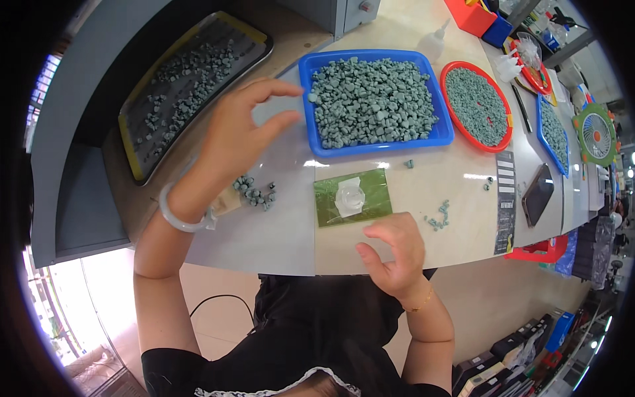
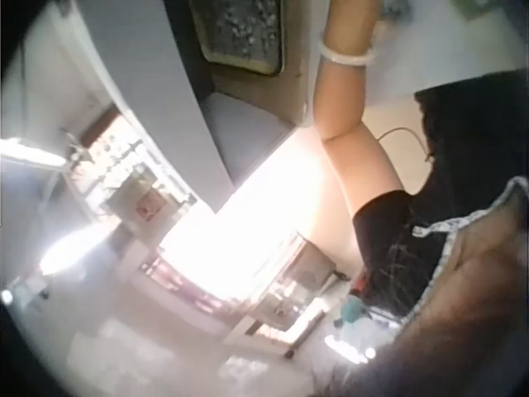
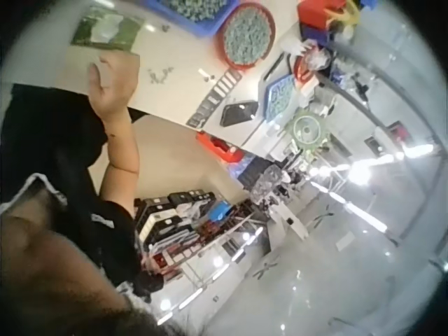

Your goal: The person assembles small components by hand, picking up pieces from the table and fitting them together repeatedly at a workstation.

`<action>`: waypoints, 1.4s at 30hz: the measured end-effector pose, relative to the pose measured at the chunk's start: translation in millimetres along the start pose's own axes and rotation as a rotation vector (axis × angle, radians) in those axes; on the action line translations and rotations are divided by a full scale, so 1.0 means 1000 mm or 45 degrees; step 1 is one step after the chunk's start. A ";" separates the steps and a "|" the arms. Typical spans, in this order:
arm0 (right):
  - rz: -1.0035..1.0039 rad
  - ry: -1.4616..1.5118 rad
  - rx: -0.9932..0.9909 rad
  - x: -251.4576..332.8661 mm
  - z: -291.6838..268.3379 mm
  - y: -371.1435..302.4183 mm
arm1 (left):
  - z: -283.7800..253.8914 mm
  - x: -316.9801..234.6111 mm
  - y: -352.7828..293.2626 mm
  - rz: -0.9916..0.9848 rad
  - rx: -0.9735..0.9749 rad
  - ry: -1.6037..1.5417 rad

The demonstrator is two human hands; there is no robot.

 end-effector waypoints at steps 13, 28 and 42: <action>0.444 -0.356 -0.208 -0.056 -0.082 -0.015 | -0.009 0.036 -0.065 -0.407 0.358 0.711; 0.552 -0.651 0.306 -0.056 -0.073 -0.012 | 0.019 0.000 -0.069 -0.419 0.276 -0.546; 0.057 0.162 0.053 -0.005 0.001 0.001 | 0.102 -0.020 -0.099 -0.760 0.770 -1.457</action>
Point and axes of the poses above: each hand's wrist, its own y-axis towards the middle knuckle, its own z-axis out of the palm, x = y × z, the point moved 5 cm from there along y, towards the middle knuckle, and after that the axes turned 4 degrees about x, right-handed, at the moved point
